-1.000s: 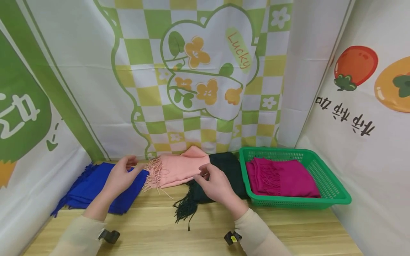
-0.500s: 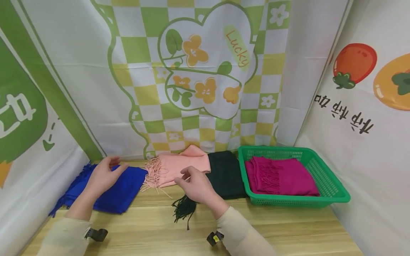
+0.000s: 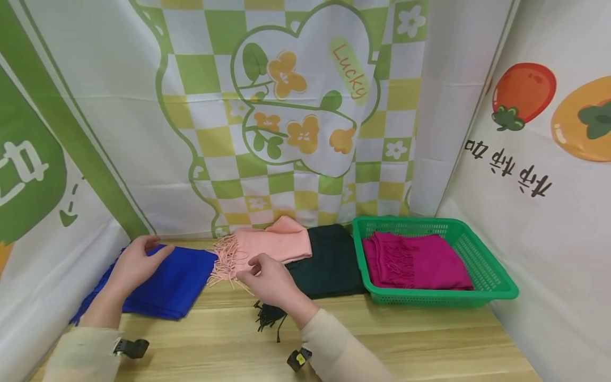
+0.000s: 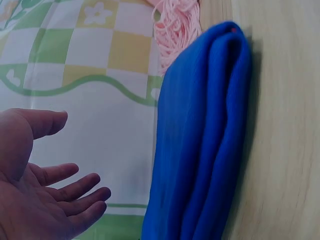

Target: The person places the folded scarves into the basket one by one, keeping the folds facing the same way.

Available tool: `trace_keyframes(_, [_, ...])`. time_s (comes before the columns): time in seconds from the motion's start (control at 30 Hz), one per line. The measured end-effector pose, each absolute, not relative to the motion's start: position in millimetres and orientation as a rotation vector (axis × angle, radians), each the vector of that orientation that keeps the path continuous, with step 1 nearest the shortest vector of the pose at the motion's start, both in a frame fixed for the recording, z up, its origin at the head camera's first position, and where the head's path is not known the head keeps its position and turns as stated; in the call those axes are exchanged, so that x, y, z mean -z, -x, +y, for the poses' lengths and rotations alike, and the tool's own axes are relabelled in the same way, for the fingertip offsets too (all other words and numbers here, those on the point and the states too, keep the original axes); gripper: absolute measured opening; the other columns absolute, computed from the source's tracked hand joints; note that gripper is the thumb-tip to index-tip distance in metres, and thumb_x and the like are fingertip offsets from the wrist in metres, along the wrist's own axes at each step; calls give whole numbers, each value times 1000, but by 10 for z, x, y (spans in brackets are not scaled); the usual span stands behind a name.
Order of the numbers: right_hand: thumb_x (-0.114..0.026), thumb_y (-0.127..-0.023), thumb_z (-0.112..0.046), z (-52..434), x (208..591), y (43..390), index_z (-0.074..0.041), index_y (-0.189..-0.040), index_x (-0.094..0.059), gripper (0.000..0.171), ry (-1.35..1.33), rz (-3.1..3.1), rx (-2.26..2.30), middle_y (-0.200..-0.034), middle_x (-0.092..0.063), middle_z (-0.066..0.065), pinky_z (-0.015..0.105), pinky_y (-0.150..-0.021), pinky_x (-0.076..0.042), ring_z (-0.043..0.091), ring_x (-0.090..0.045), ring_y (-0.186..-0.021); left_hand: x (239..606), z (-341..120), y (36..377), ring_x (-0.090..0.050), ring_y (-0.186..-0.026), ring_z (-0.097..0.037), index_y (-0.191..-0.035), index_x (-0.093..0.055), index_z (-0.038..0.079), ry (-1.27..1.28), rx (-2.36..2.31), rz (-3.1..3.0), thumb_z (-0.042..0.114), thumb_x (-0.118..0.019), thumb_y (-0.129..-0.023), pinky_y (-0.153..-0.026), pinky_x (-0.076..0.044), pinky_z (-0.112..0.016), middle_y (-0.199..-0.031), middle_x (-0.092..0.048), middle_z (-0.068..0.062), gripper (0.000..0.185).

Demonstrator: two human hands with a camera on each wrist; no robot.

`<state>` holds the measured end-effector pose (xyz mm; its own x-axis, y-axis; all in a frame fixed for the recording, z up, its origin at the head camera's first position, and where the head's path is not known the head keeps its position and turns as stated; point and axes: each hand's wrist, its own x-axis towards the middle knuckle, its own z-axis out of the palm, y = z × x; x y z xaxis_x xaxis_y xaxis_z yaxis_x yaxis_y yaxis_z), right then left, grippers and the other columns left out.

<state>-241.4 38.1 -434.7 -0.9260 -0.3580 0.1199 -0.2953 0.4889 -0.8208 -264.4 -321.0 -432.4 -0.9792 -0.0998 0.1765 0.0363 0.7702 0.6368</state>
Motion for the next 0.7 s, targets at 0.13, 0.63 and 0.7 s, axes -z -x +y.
trace_keyframes(0.13, [-76,-106,-48,282,4356,2399,-5,-135,-70,53,565,2628,1434,-111,-73,-1,38,-78,-59,14,-69,-92,4333,-3299,2646,-43,-145,-63,-162,-35,-18,-67,995,-2768,55,-59,-113,-113,-41,-76,-158,-43,-45,91])
trace_keyframes(0.63, [-78,-105,-44,-27,4406,2335,-3,-134,-71,51,574,2594,1413,-103,-72,-2,35,-73,-56,11,-66,-82,4385,-3596,2693,-48,-135,-68,-156,-36,-25,-50,898,-2817,51,-58,-114,-108,-44,-76,-149,-46,-51,89])
trace_keyframes(0.7, [-78,-105,-45,-77,4424,2326,-5,-135,-71,51,556,2588,1402,-104,-71,-3,36,-75,-56,11,-66,-84,4387,-3622,2692,-47,-136,-68,-156,-35,-26,-52,895,-2828,50,-57,-114,-108,-43,-76,-150,-45,-52,89])
